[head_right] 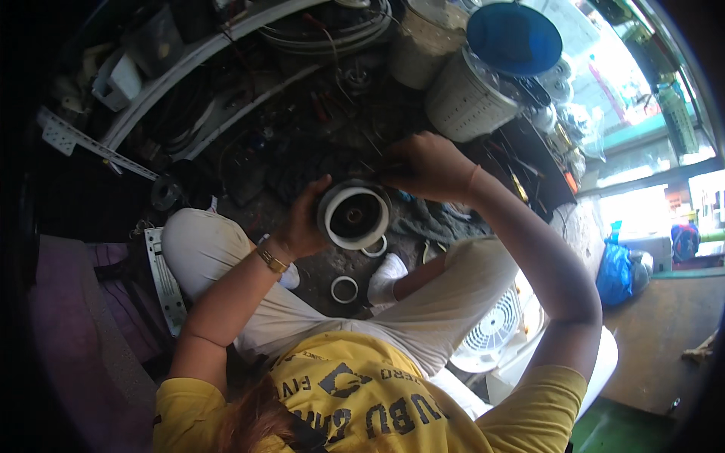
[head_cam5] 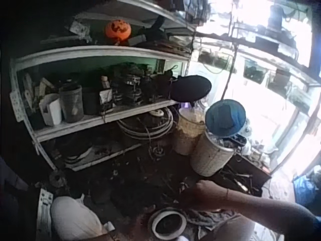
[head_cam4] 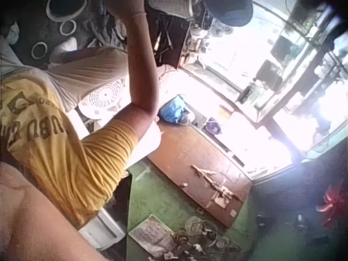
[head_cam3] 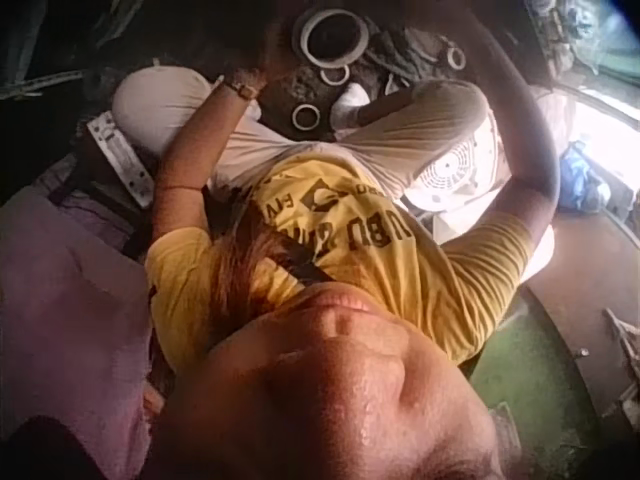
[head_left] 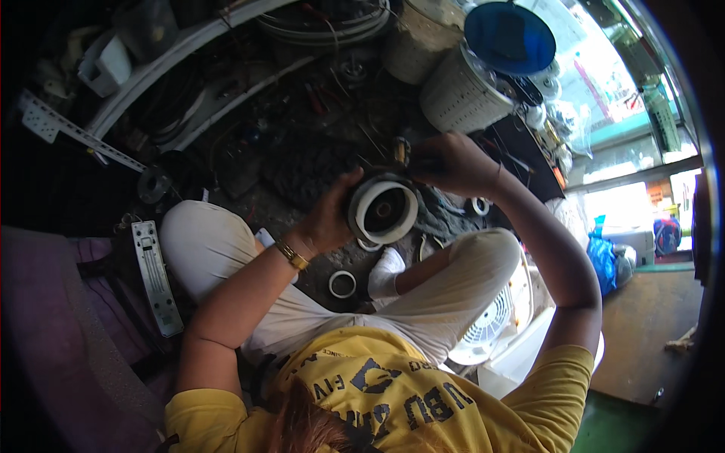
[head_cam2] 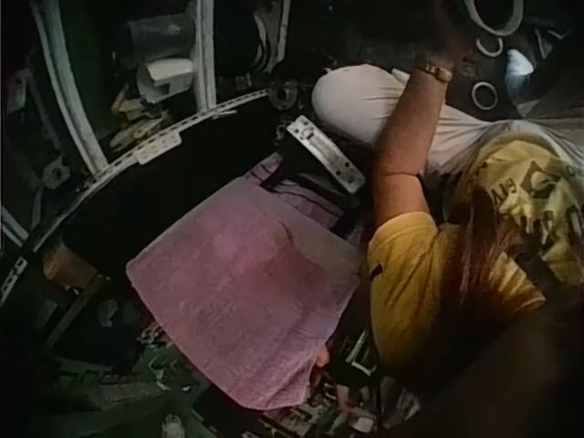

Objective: The person unscrews a metal shaft from a white plastic washing machine tub using a screwdriver. They luego pick up and inspect several mechanical components and a hose, before placing a large white plastic housing into the tub and positioning it by hand.

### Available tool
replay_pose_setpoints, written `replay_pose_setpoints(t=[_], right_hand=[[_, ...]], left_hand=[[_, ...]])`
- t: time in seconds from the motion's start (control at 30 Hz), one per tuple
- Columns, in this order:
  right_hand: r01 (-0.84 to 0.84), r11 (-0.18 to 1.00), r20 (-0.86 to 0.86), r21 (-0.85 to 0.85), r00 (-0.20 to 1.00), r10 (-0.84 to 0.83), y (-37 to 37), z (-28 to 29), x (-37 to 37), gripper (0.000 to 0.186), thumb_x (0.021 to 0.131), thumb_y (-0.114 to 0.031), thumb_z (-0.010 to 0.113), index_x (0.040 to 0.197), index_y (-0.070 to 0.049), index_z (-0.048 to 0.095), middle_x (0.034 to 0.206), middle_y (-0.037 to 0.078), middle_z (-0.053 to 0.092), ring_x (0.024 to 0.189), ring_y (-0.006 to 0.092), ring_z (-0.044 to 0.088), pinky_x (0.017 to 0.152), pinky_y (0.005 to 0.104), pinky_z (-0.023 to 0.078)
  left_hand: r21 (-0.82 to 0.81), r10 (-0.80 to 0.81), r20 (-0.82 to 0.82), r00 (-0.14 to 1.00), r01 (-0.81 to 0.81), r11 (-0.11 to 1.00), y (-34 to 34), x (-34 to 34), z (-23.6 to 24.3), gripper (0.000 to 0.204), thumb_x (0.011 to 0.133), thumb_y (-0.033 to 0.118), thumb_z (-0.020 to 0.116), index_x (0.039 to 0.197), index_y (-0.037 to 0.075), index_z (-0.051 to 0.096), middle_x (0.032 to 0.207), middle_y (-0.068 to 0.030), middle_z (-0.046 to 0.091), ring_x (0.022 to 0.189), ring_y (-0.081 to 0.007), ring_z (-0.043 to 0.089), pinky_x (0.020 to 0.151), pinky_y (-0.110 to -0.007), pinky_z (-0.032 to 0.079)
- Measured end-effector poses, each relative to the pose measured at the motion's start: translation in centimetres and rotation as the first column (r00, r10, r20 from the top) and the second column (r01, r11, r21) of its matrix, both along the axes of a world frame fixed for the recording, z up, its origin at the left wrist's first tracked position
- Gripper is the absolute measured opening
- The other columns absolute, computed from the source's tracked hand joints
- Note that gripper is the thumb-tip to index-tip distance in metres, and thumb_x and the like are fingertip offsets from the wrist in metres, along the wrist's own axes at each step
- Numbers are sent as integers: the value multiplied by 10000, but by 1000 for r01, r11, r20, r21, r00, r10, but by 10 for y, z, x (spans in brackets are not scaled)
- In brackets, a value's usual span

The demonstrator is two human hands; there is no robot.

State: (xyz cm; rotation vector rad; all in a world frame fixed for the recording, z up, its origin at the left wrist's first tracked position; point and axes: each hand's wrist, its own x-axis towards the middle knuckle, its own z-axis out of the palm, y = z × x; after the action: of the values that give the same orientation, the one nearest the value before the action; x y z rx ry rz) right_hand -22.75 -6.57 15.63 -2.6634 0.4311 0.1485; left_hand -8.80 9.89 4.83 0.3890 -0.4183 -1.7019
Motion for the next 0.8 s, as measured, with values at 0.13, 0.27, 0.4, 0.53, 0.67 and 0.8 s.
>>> replay_pose_setpoints(t=[0.13, 0.27, 0.4, 0.53, 0.67, 0.8], right_hand=[[24, 962, 158, 271, 985, -69, -20, -8, 1, 360, 795, -175, 636, 1115, -21, 581, 890, 153, 659, 866, 250, 647, 744, 337, 494], [46, 815, 409, 578, 848, -337, -54, 32, -27, 315, 819, -77, 615, 1125, -47, 550, 1073, 118, 590, 999, 223, 580, 847, 339, 473], [-147, 699, 658, 699, 515, -550, -95, 92, -56, 260, 916, -115, 477, 1170, -64, 504, 1076, 100, 580, 960, 213, 581, 778, 347, 501], [98, 766, 476, 636, 731, -489, -124, 62, 4, 272, 839, -114, 597, 1093, -33, 542, 971, 84, 618, 836, 149, 593, 739, 288, 490], [214, 976, 366, 28, 907, -209, -101, 35, 111, 179, 785, -48, 636, 961, -32, 659, 882, 64, 668, 860, 139, 622, 789, 297, 463], [92, 905, 644, 416, 673, -365, -113, 55, 219, 165, 827, -111, 646, 978, -44, 643, 838, 26, 645, 751, 90, 599, 594, 242, 490]], left_hand=[[-15, -52, -127, 991, 50, 999, 0, 9, -13, 529, 961, 464, 350, 1253, 55, 515, 1211, -84, 582, 1136, -174, 542, 1002, -338, 416], [40, 115, -87, 989, -112, 993, -1, 21, -21, 480, 952, 435, 378, 1218, 74, 549, 1184, -57, 597, 1098, -156, 562, 964, -335, 444], [58, 231, -56, 971, -228, 972, 1, 52, 9, 430, 948, 399, 397, 1208, 96, 556, 1157, -36, 604, 1078, -142, 565, 942, -341, 454], [-34, 303, 82, 949, -301, 953, -7, 87, 42, 431, 943, 431, 418, 1213, 123, 552, 1152, -9, 597, 1069, -123, 561, 929, -347, 458], [35, 422, 111, 900, -428, 903, -8, 107, 59, 489, 907, 468, 456, 1174, 77, 577, 1144, -56, 616, 1043, -176, 585, 910, -348, 458], [101, 478, 8, 878, -476, 874, -1, 117, 31, 515, 875, 562, 406, 1180, 179, 567, 1128, -24, 614, 989, -194, 598, 755, -394, 499]])
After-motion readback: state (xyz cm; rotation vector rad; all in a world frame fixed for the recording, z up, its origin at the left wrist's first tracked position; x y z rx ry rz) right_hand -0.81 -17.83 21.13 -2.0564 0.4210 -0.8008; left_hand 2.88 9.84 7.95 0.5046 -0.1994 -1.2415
